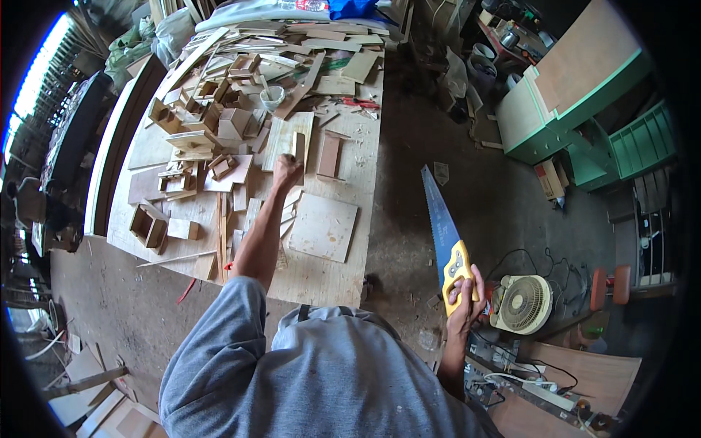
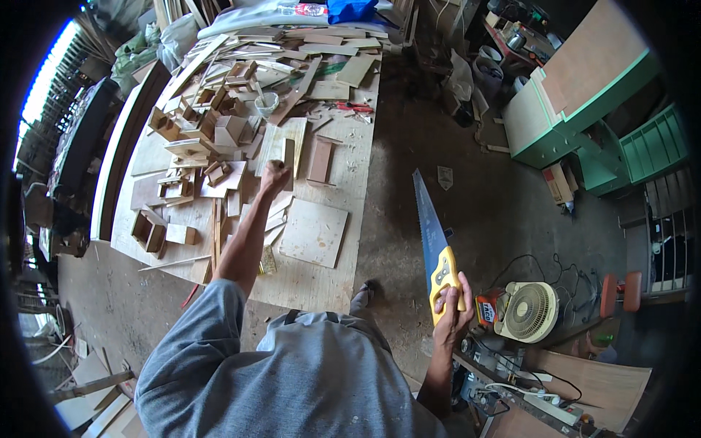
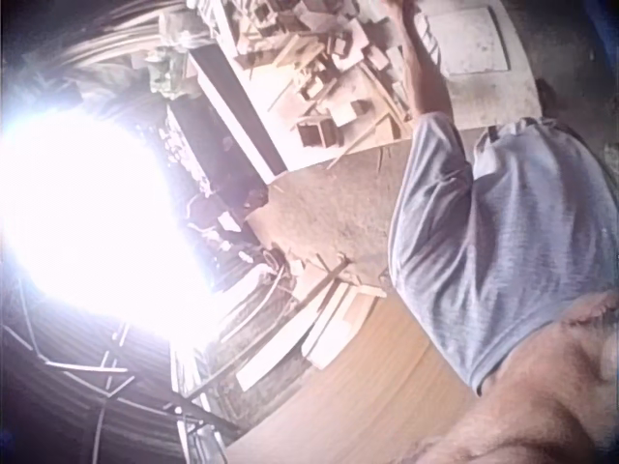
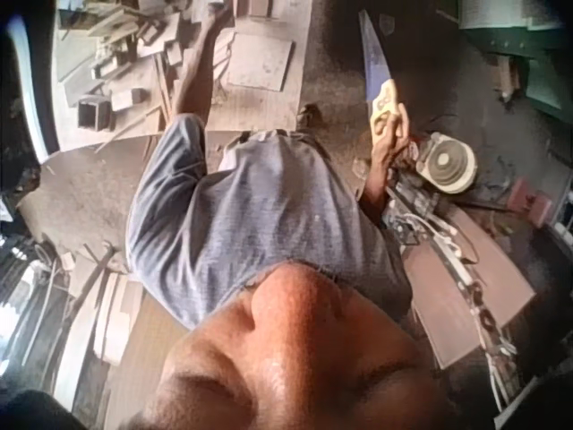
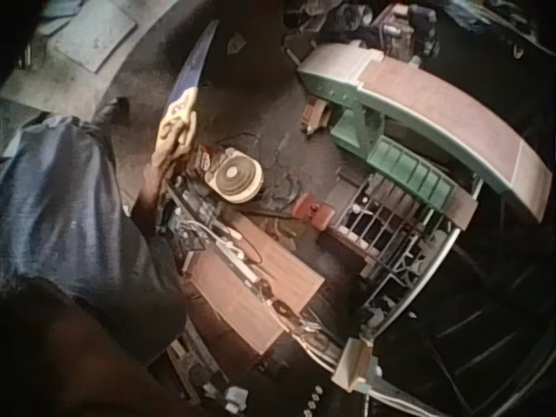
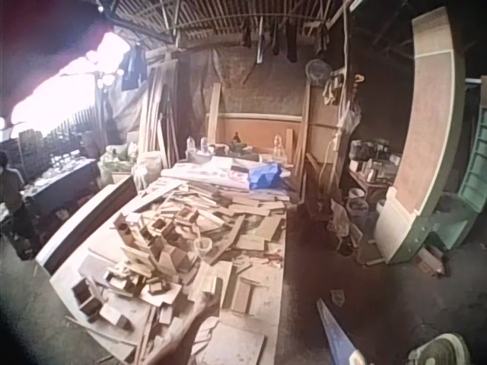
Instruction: Applying glue to wooden pieces and using a handsaw to cut wood at a workbench.
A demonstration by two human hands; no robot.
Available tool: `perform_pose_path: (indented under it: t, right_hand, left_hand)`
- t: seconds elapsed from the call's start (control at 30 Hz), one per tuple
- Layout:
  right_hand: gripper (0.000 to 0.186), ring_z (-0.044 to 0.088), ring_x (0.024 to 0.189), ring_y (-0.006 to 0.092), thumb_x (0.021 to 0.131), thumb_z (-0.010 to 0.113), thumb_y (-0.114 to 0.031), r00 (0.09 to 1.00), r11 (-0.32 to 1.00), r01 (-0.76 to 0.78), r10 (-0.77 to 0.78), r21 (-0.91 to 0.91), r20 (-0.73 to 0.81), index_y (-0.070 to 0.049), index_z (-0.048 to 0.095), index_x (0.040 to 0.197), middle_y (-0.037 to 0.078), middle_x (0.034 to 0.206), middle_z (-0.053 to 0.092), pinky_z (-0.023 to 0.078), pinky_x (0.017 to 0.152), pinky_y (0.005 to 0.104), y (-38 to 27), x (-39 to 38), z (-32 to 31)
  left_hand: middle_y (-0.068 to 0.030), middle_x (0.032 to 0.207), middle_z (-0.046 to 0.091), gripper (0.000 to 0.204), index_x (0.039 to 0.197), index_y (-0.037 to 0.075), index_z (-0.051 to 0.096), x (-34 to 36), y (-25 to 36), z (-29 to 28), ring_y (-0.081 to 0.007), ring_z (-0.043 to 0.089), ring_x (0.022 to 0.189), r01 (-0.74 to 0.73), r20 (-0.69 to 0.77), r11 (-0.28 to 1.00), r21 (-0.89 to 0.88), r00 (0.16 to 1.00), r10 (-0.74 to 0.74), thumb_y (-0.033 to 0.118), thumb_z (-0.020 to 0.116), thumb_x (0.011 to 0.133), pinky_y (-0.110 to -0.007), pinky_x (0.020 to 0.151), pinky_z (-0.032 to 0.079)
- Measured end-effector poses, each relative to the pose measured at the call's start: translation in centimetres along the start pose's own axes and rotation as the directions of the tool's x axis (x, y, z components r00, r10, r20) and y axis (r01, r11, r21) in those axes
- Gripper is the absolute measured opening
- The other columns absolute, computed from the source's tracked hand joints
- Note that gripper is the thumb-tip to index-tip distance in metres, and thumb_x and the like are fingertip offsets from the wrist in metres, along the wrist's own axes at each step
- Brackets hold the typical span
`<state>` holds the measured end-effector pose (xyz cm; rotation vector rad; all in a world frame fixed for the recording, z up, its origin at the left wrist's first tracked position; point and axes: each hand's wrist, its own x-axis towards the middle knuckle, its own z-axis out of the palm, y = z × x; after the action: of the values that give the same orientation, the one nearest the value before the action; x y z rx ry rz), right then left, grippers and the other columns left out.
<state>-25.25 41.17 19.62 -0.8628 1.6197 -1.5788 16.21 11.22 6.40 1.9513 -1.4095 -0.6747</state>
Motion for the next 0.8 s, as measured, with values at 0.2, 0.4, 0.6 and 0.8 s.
perform_pose_path:
  t: [0.2, 0.4, 0.6, 0.8]
  right_hand:
    - [0.034, 0.042, 0.052, 0.0053, 0.1, 0.051, -0.018, 0.995, 0.998, 0.048, -0.051, -0.034, -0.085, 0.001, 0.055, 0.128, 0.001, 0.076, 0.055, 0.035, 0.05, 0.0192, 0.0, 2.6, 1.9]
    - [0.035, 0.04, 0.052, 0.0054, 0.1, 0.051, -0.018, 0.984, 0.998, -0.046, 0.04, -0.031, -0.176, 0.002, 0.055, 0.127, 0.001, 0.076, 0.055, 0.033, 0.049, 0.0191, 0.2, 1.6, 3.7]
    - [0.038, 0.042, 0.056, 0.0041, 0.098, 0.056, -0.021, 0.979, 0.994, -0.086, 0.072, -0.063, -0.19, 0.0, 0.055, 0.129, -0.001, 0.076, 0.056, 0.032, 0.049, 0.0192, 0.5, 2.3, 4.5]
    - [0.038, 0.042, 0.056, 0.0043, 0.098, 0.055, -0.02, 0.981, 0.995, -0.075, 0.064, -0.058, -0.185, 0.0, 0.055, 0.129, -0.001, 0.076, 0.057, 0.032, 0.05, 0.0194, 0.2, 3.1, 5.0]
  left_hand:
    - [-0.0301, 0.084, 0.066, 0.027, 0.081, -0.006, 0.064, 6.1, -0.5, 1.3, -0.0412, 0.067, 0.085, 0.0, 0.162, 0.993, 0.121, 0.987, -0.019, 0.018, 0.058, 0.071, -0.047, 0.077, 0.052]
    - [-0.031, 0.088, 0.067, 0.033, 0.091, -0.008, 0.064, 7.0, 0.0, 2.2, -0.0423, 0.067, 0.089, -0.085, 0.132, 0.99, 0.115, 0.989, 0.07, 0.019, 0.061, 0.072, -0.044, 0.081, 0.053]
    - [-0.0304, 0.089, 0.067, 0.031, 0.089, -0.006, 0.066, 7.6, -1.1, 2.6, -0.0405, 0.068, 0.09, 0.013, 0.194, 0.996, 0.093, 0.981, -0.03, 0.019, 0.06, 0.073, -0.044, 0.079, 0.053]
    - [-0.02, 0.071, 0.066, 0.018, 0.073, -0.001, 0.067, 9.1, -4.1, 2.8, -0.0263, 0.065, 0.068, 0.129, 0.349, 0.989, 0.072, 0.926, -0.146, 0.016, 0.061, 0.075, -0.041, 0.064, 0.051]
